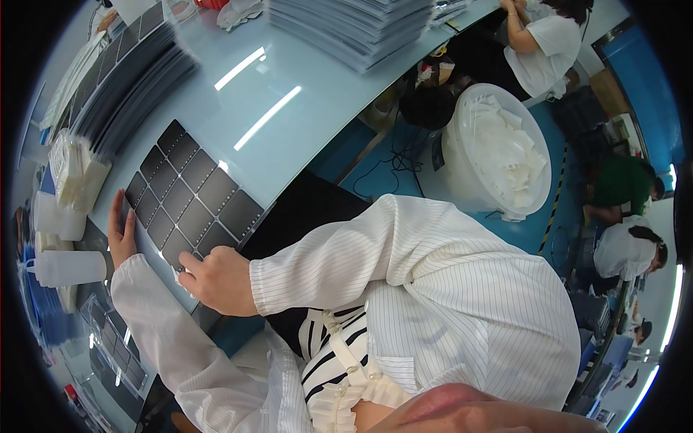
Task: Inspecting, wiping, and packaging grid-patterned film sheets at a workstation.
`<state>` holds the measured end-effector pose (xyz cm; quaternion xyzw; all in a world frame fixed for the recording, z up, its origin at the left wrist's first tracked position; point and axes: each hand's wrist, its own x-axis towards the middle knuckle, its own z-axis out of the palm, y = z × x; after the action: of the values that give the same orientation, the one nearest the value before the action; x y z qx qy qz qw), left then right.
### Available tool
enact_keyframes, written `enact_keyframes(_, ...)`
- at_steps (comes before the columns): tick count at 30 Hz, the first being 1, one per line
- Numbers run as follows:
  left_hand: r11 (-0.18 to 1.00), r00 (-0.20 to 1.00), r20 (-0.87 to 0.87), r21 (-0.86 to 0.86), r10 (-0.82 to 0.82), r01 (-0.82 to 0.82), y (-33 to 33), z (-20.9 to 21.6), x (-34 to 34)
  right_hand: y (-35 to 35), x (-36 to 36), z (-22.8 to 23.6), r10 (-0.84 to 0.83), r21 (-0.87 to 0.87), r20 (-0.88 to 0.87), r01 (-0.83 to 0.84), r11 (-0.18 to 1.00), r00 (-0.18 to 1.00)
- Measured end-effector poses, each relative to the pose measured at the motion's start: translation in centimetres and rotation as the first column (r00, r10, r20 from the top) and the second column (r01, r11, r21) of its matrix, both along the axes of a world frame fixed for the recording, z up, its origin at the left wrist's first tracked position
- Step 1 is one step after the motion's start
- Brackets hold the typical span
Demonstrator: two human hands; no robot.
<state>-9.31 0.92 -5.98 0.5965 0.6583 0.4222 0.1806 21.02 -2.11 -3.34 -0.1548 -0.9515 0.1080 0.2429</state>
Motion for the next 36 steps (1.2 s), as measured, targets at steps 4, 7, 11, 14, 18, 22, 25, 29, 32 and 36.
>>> enact_keyframes(4, 1.0, 1.0, 0.024, 0.006, -0.013, 0.012, -0.4, -0.2, -0.8, -0.3, -0.3, -0.1, -0.003, -0.018, -0.046, 0.002, 1.0, 0.999)
enact_keyframes(7, 1.0, 0.999, -0.043, 0.015, -0.026, 0.027, -0.7, -0.8, -1.7, -0.5, -0.3, -0.2, 0.002, -0.021, -0.122, -0.005, 1.0, 0.993)
enact_keyframes(11, 1.0, 0.997, -0.082, 0.016, -0.014, 0.016, 0.1, -0.1, -0.1, -1.0, -0.5, -0.2, 0.009, -0.069, -0.157, -0.02, 0.997, 0.988)
enact_keyframes(14, 0.999, 0.997, -0.079, 0.04, 0.008, -0.005, 0.1, -0.1, -0.1, -1.8, -1.5, -0.1, 0.022, -0.076, -0.184, -0.037, 0.996, 0.983)
enact_keyframes(18, 0.998, 0.995, -0.097, 0.056, 0.03, -0.025, -0.8, -0.2, 0.0, 0.1, 0.2, 0.7, -0.054, -0.077, -0.153, 0.043, 0.996, 0.987)
enact_keyframes(22, 0.997, 0.996, -0.069, 0.048, 0.063, -0.06, -1.4, -0.1, -0.3, 1.8, 1.8, 0.5, -0.169, -0.225, -0.187, 0.125, 0.966, 0.968)
enact_keyframes(25, 0.999, 0.994, -0.105, 0.018, 0.037, -0.035, -0.1, 0.0, 0.4, 0.2, 0.5, 0.3, -0.126, -0.206, -0.186, 0.086, 0.975, 0.975)
enact_keyframes(29, 0.999, 1.0, 0.014, 0.033, 0.013, -0.013, 0.0, 0.0, 0.6, -1.8, -2.3, -0.2, -0.007, -0.132, -0.12, -0.009, 0.991, 0.993)
enact_keyframes(32, 0.999, 0.999, 0.022, -0.004, 0.037, -0.037, -0.7, 0.4, 0.8, -0.6, -1.9, 0.0, -0.016, -0.129, -0.15, -0.003, 0.992, 0.989)
enact_keyframes(36, 0.995, 0.995, 0.081, -0.081, 0.056, -0.05, -0.7, 2.3, 2.1, 4.1, -0.5, -0.6, -0.228, -0.162, -0.25, 0.192, 0.968, 0.941)
